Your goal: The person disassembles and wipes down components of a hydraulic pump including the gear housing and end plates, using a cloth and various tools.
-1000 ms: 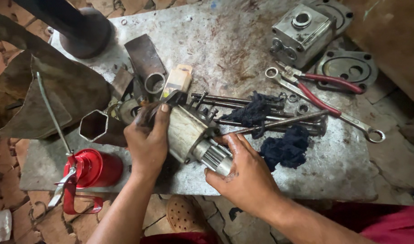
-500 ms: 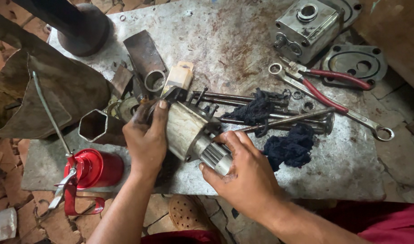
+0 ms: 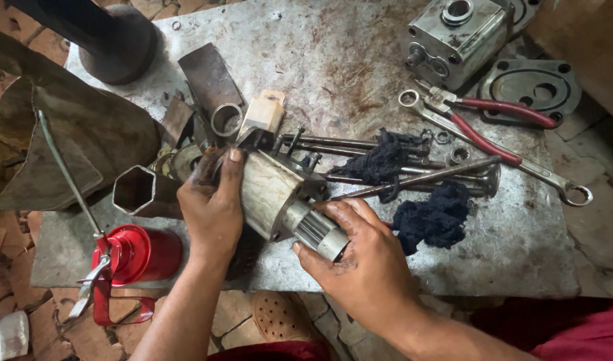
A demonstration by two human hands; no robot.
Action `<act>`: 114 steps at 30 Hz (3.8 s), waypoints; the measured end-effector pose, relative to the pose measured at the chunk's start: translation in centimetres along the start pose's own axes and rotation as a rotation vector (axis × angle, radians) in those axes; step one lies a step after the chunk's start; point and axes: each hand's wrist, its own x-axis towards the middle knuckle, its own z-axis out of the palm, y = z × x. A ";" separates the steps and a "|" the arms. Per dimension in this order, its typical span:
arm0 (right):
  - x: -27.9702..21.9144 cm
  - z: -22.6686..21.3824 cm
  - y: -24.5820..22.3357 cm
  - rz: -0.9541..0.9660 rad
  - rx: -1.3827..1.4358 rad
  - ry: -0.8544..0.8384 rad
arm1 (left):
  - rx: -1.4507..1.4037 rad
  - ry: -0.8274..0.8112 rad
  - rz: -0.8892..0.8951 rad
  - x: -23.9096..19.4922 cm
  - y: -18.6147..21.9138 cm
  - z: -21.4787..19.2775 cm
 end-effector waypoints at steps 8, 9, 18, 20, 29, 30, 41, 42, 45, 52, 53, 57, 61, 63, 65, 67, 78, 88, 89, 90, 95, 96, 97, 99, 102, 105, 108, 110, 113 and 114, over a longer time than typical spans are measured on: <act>-0.5 0.3 0.3 0.196 -0.076 -0.139 | -0.007 0.005 -0.021 0.1 -0.1 -0.1; -0.6 0.5 0.6 0.160 -0.050 -0.139 | -0.004 0.004 -0.014 0.2 -0.1 -0.2; -0.4 1.5 5.3 -0.206 -0.135 -0.013 | -0.003 0.009 -0.065 1.0 -0.2 -0.5; -0.5 1.4 5.6 -0.242 -0.171 0.006 | -0.003 0.019 -0.088 1.0 -0.2 -0.5; -0.5 2.3 7.3 -0.362 -0.259 0.001 | 0.011 0.019 -0.089 1.5 -0.4 -0.4; -0.4 2.4 7.5 -0.345 -0.270 -0.021 | 0.015 0.013 -0.086 1.6 -0.4 -0.4; 0.5 2.4 6.5 -0.217 -0.222 -0.073 | -0.032 -0.011 -0.007 1.8 -0.4 -0.2; 0.6 2.2 6.1 -0.227 -0.195 -0.074 | -0.034 -0.004 -0.010 1.8 -0.3 -0.2; 1.3 1.4 5.5 -0.288 -0.177 -0.070 | 0.012 0.025 -0.063 1.7 0.1 -0.2; 2.0 1.2 6.0 -0.315 -0.106 -0.108 | 0.003 0.036 -0.118 1.8 0.6 -0.3; 2.0 1.2 6.2 -0.299 -0.066 -0.115 | -0.040 0.027 -0.115 1.9 0.5 -0.1; 1.8 2.2 6.6 -0.326 -0.085 -0.036 | -0.083 0.014 -0.118 1.8 0.4 -0.1; 1.8 2.3 6.6 -0.362 -0.117 0.000 | -0.075 0.019 -0.042 1.4 0.0 -0.2; 2.0 2.1 6.4 -0.375 -0.110 -0.003 | -0.056 0.031 -0.058 1.5 0.1 -0.3; 2.0 1.9 5.9 -0.369 -0.099 0.012 | -0.119 0.014 -0.038 1.6 0.2 0.0; 1.6 2.3 5.2 -0.386 -0.082 0.070 | -0.133 0.019 -0.071 1.6 0.4 0.0; 2.2 1.0 1.3 -0.515 -0.040 0.115 | 0.029 0.110 -0.049 1.8 0.2 -0.8; 4.6 5.2 2.0 -0.343 0.187 0.556 | 0.362 0.309 -0.154 1.9 2.8 0.8; 4.6 5.5 2.3 -0.311 0.215 0.582 | 0.410 0.289 -0.238 2.1 3.0 0.8; 4.6 5.8 2.5 -0.312 0.225 0.571 | 0.456 0.269 -0.322 2.2 3.1 0.8; 5.0 5.3 3.2 -0.344 0.283 0.500 | 0.336 0.230 -0.199 2.1 3.5 0.7; 5.0 5.3 3.3 -0.312 0.318 0.510 | 0.378 0.221 -0.243 2.1 3.6 0.8; 4.9 5.5 3.3 -0.279 0.352 0.520 | 0.379 0.235 -0.251 2.1 3.5 1.0; 4.9 5.9 3.3 -0.296 0.338 0.547 | 0.377 0.262 -0.266 2.1 3.3 1.5; 5.0 6.0 3.5 -0.379 0.248 0.588 | 0.369 0.302 -0.125 2.2 3.0 1.5; 5.4 5.9 3.5 -0.285 0.348 0.598 | 0.388 0.287 -0.185 1.9 3.2 1.6; 5.5 5.8 3.5 -0.170 0.460 0.595 | 0.418 0.305 -0.232 1.9 3.2 2.0; 5.6 5.8 3.6 -0.238 0.371 0.630 | 0.443 0.323 -0.133 2.3 3.0 2.1; 5.9 5.1 4.2 -0.376 0.286 0.581 | 0.436 0.293 -0.132 2.0 2.8 2.0; 6.0 4.9 4.2 -0.368 0.298 0.569 | 0.424 0.279 -0.148 2.1 2.9 1.9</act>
